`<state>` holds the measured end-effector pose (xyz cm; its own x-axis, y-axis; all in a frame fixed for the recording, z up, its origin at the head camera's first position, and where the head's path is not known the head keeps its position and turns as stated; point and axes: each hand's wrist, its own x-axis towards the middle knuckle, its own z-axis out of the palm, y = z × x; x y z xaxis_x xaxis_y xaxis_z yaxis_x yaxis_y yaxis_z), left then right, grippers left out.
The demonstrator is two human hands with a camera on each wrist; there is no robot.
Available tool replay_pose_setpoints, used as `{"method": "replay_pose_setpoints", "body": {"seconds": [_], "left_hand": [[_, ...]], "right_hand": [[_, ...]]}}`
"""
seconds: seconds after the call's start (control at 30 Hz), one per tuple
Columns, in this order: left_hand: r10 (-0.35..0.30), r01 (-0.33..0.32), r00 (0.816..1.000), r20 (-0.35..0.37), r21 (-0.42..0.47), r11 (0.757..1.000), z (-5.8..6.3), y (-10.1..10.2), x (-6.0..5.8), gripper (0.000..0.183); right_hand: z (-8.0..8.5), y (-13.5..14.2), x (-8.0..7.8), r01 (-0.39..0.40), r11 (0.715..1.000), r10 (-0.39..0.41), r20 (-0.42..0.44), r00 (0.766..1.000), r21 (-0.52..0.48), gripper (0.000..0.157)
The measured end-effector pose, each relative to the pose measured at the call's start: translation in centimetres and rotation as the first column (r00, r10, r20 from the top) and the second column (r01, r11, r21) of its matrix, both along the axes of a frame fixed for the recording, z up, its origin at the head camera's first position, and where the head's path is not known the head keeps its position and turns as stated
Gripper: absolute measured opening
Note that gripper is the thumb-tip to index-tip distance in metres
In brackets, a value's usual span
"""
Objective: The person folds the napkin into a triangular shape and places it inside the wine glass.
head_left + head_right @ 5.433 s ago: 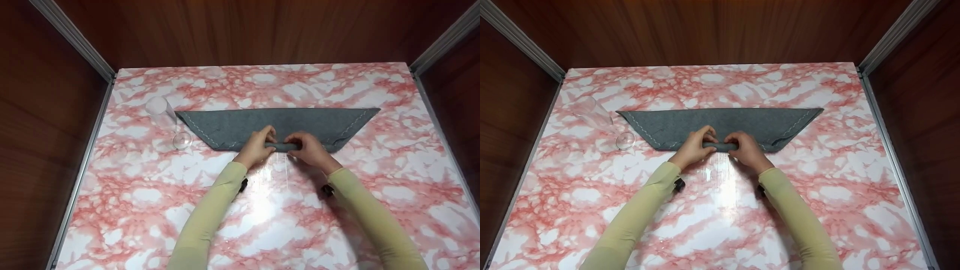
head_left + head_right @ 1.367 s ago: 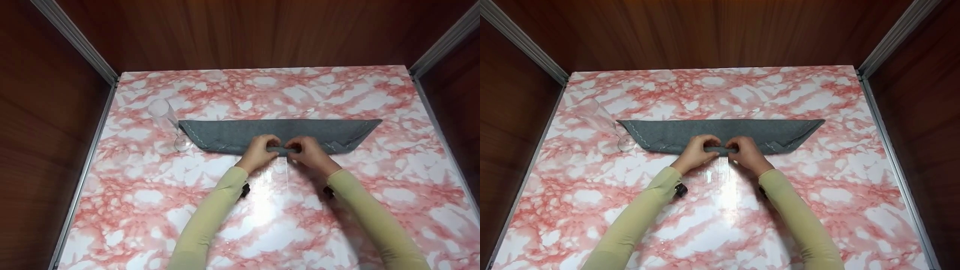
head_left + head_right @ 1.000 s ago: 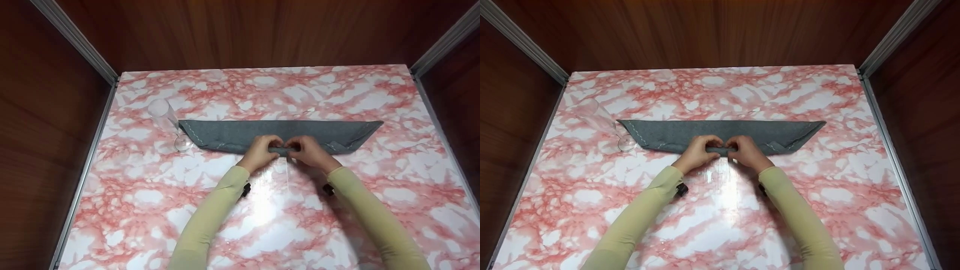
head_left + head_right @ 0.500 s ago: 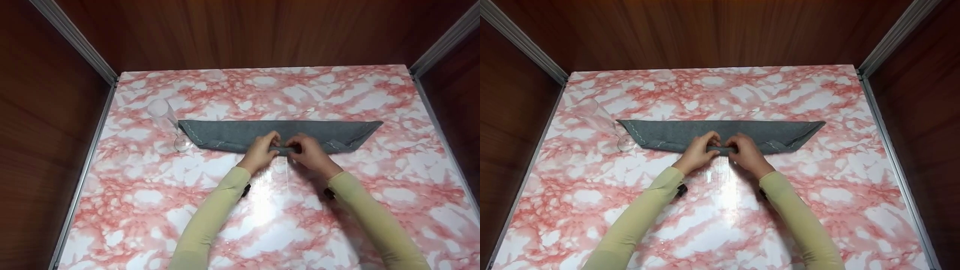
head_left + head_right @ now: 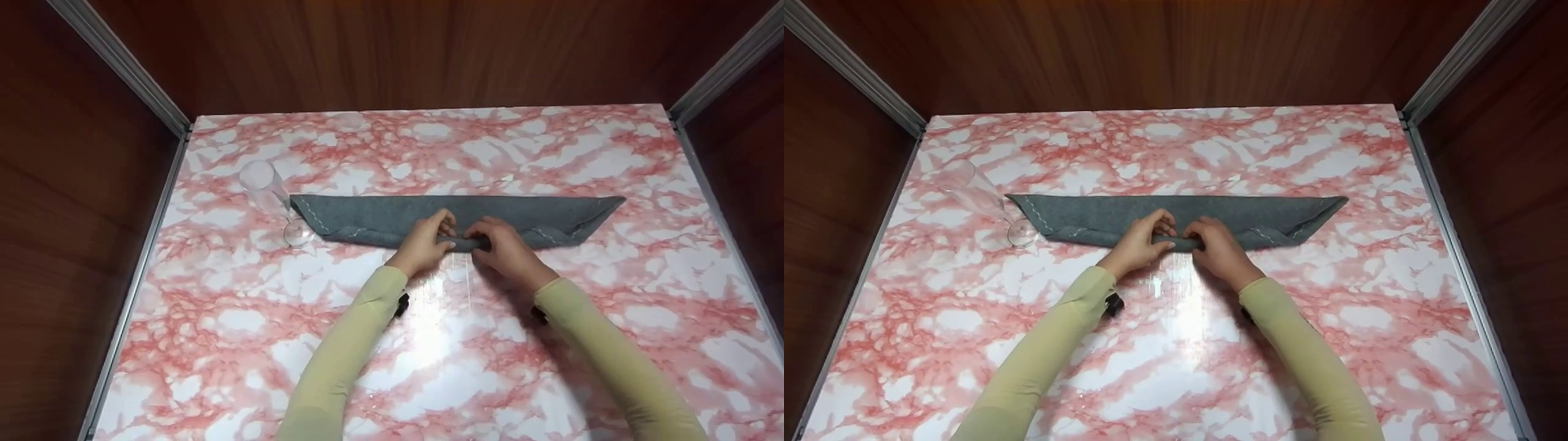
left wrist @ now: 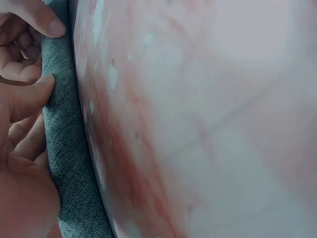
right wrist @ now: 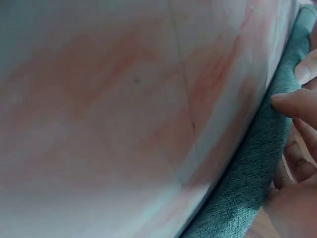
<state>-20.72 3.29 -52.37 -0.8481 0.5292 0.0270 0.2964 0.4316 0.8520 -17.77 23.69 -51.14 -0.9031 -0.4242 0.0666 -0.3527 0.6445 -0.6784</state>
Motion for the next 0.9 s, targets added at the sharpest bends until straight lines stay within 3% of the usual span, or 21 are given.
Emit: {"method": "replay_pose_setpoints", "body": {"seconds": [0.27,0.57,0.9], "left_hand": [[-0.004,0.004,1.000,0.004,-0.009,1.000,0.3,0.0,-0.1,0.027],[-0.005,-0.005,0.995,-0.104,-0.097,0.995,0.2,-0.2,0.1,0.021],[0.020,-0.053,0.983,-0.184,-0.177,0.983,0.1,-0.5,0.3,0.021]], "right_hand": [[0.0,0.1,-0.9,-0.018,1.000,0.019,0.044,0.999,-0.014,0.022],[0.3,-0.1,-1.6,-0.025,1.000,0.023,0.106,0.994,0.015,0.022],[0.4,-0.1,-2.3,-0.009,0.998,0.017,0.142,0.990,-0.058,0.017]]}}
